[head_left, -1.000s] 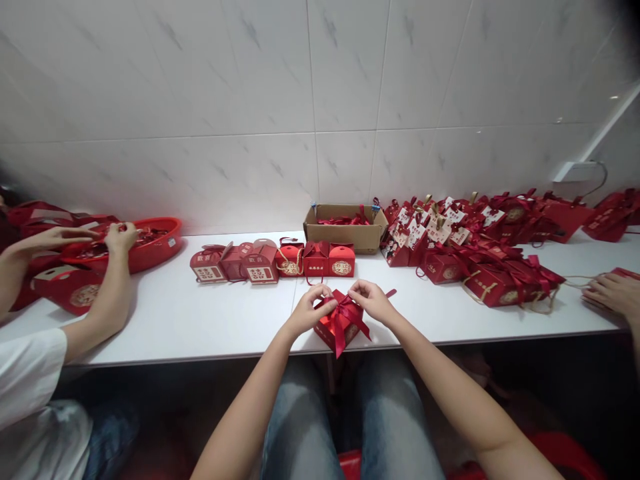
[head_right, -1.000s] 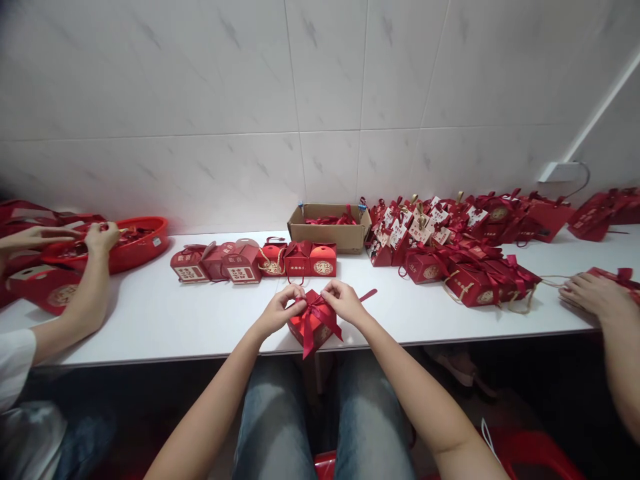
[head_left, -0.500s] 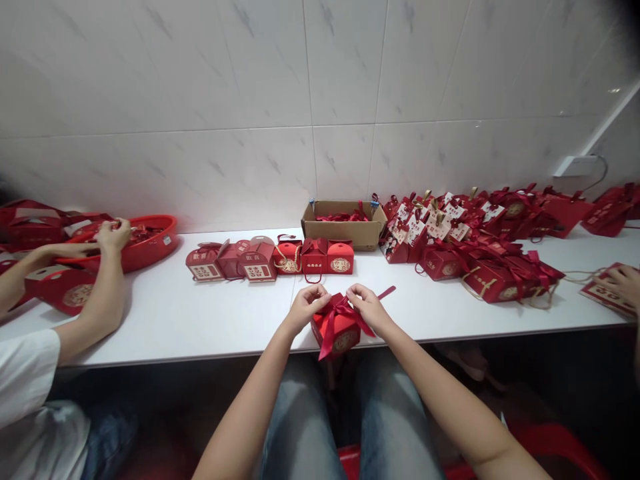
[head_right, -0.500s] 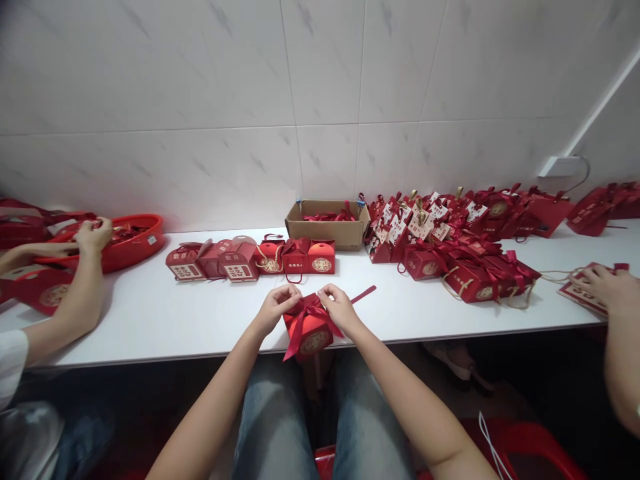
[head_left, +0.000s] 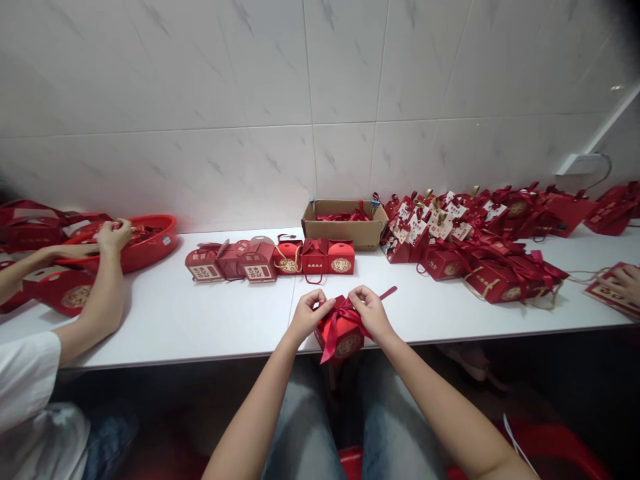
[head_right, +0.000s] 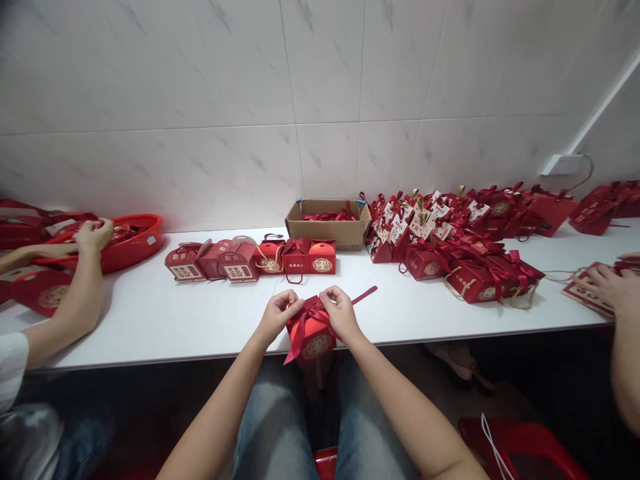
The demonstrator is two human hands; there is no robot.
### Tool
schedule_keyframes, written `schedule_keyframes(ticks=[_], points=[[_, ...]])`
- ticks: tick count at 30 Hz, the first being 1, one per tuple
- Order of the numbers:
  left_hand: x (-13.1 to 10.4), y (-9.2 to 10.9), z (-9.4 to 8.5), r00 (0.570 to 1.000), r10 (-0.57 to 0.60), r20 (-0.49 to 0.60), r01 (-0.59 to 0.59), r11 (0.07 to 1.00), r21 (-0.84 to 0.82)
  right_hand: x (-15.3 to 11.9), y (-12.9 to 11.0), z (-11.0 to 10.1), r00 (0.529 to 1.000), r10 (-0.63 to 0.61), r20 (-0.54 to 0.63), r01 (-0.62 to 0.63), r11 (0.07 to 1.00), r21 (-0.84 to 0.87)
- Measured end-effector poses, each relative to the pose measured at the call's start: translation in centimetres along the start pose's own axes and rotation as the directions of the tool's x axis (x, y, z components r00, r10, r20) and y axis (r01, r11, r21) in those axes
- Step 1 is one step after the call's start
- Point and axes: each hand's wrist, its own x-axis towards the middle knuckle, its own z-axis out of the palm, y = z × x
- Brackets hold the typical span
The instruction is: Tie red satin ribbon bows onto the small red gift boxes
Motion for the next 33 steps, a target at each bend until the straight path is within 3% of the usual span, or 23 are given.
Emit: schedule_keyframes(ticks=[6, 15, 19, 24, 33], points=[[-0.3, 1.0, 0.0, 0.995, 0.040, -0.090, -0.013, 0.961, 0.277, -0.1, 0.1, -0.2, 1.000, 0.011, 0.027, -0.010, 1.000, -0.018], [-0.6, 1.0, 1.4, 0.970, 0.015, -0.243, 0.051, 0.964, 0.261, -0.2, -0.6, 0.0, 0.998, -0.032, 0.060, 0.036, 0.997, -0.069], [-0.8, 0.7, 1.4, 0.982, -0.026, -0.187, 0.066, 0.976, 0.208, -0.5, -0.1, 0.0, 0.998, -0.034, 0.047, 0.036, 0.999, -0.038], [-1.0, 0.7, 1.2, 0.996, 0.014, -0.091, 0.008, 0.972, 0.234, -0.8, 0.5, 0.0, 1.000, -0.012, -0.002, 0.012, 1.000, 0.017], [-1.1, 0.7, 0.8, 0.999, 0.031, -0.034, -0.021, 0.966, 0.256, -0.5, 0.4, -0.2, 1.000, 0.014, -0.006, -0.014, 1.000, 0.020]])
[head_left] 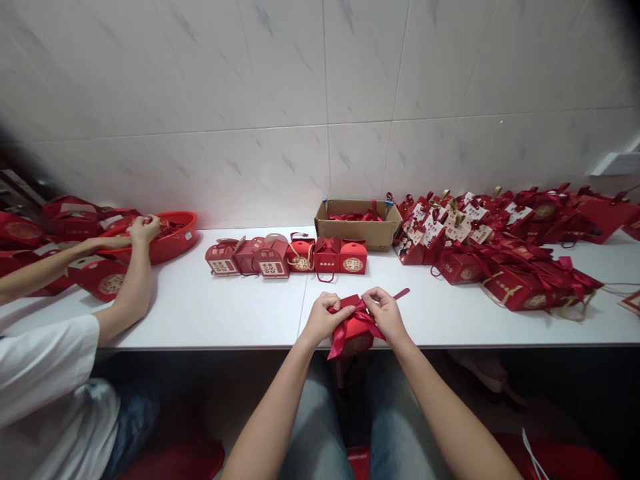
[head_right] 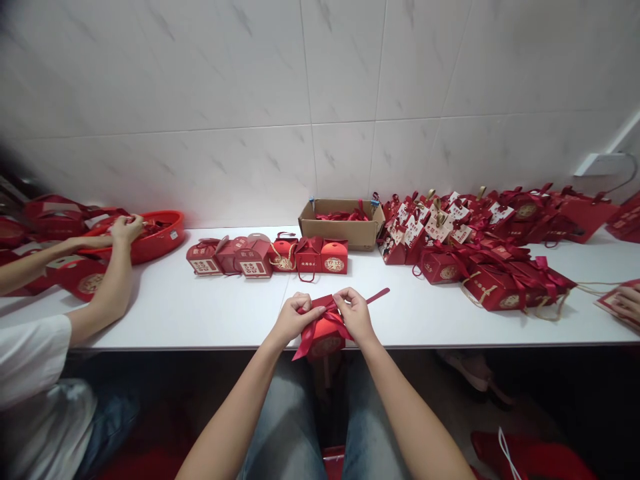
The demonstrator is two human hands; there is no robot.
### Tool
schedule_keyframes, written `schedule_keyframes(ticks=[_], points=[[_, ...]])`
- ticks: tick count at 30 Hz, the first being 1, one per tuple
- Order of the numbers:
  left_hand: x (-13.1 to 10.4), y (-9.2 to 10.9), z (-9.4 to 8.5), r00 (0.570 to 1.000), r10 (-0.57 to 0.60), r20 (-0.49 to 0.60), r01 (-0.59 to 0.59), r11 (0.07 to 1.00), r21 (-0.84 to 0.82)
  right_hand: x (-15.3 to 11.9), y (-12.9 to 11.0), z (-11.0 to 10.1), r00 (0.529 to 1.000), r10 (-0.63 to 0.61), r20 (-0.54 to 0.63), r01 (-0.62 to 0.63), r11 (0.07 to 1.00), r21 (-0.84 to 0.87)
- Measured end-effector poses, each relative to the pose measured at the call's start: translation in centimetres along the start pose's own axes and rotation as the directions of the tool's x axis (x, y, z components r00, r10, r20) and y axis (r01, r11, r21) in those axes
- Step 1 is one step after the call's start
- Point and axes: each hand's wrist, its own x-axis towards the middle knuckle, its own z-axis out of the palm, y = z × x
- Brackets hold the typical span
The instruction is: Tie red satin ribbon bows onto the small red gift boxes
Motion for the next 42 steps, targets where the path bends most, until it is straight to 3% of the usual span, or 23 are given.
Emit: schedule_keyframes(ticks=[10, 14, 17, 20, 23, 25, 28, 32, 34, 37, 40, 42], points=[[0.0, -0.4, -0.5, 1.000, -0.005, 0.016, 0.004, 1.000, 0.022, -0.1, 0.7, -0.2, 1.000, -0.003, -0.010, 0.003, 1.000, 0.000], [0.3, -0.4, -0.8, 1.000, -0.011, -0.026, 0.011, 1.000, 0.009, 0.1, 0.3, -0.4, 0.998, 0.037, 0.052, -0.036, 0.999, -0.015], [0.1, -1.3, -1.6, 0.988, 0.017, -0.150, -0.031, 0.996, -0.089, 0.3, 0.0, -2.2, 0.988, 0.106, 0.110, -0.112, 0.993, 0.048], [-1.2, -3.8, -3.0, 0.925, -0.002, -0.380, -0.044, 0.992, -0.114, 0.1, 0.5, -5.4, 0.978, 0.079, 0.194, -0.094, 0.993, 0.068], [-3.1, -7.0, -3.9, 0.889, -0.065, -0.453, 0.132, 0.984, 0.117, -0.5, 1.7, -7.7, 0.901, 0.065, 0.428, -0.028, 0.995, -0.093], [-4.1, -8.3, -3.8, 0.921, -0.030, -0.388, 0.197, 0.896, 0.399, -0.7, 2.4, -7.6, 0.844, 0.053, 0.533, 0.051, 0.983, -0.178], [-4.5, -8.4, -3.2, 0.952, -0.045, -0.302, 0.234, 0.745, 0.625, -0.6, 2.6, -5.2, 0.805, 0.011, 0.593, 0.154, 0.962, -0.226], [-4.4, -7.6, -2.9, 0.961, -0.075, -0.267, 0.242, 0.700, 0.672, -0.2, 1.6, -1.9, 0.732, -0.011, 0.682, 0.175, 0.969, -0.173], [-4.4, -7.7, -3.0, 0.964, -0.066, -0.258, 0.228, 0.704, 0.672, -0.4, 1.0, -1.8, 0.762, -0.035, 0.646, 0.202, 0.961, -0.187], [-4.4, -8.2, -3.2, 0.964, -0.038, -0.262, 0.214, 0.693, 0.688, -1.2, 0.4, -4.3, 0.897, -0.068, 0.437, 0.209, 0.936, -0.285], [-4.4, -8.6, -3.2, 0.965, -0.013, -0.264, 0.201, 0.682, 0.703, -2.5, 0.3, -9.8, 0.991, -0.096, 0.091, 0.120, 0.942, -0.313], [-4.3, -8.6, -3.2, 0.964, -0.008, -0.265, 0.201, 0.673, 0.712, -3.2, 0.3, -14.4, 0.966, -0.174, -0.193, 0.099, 0.933, -0.346]])
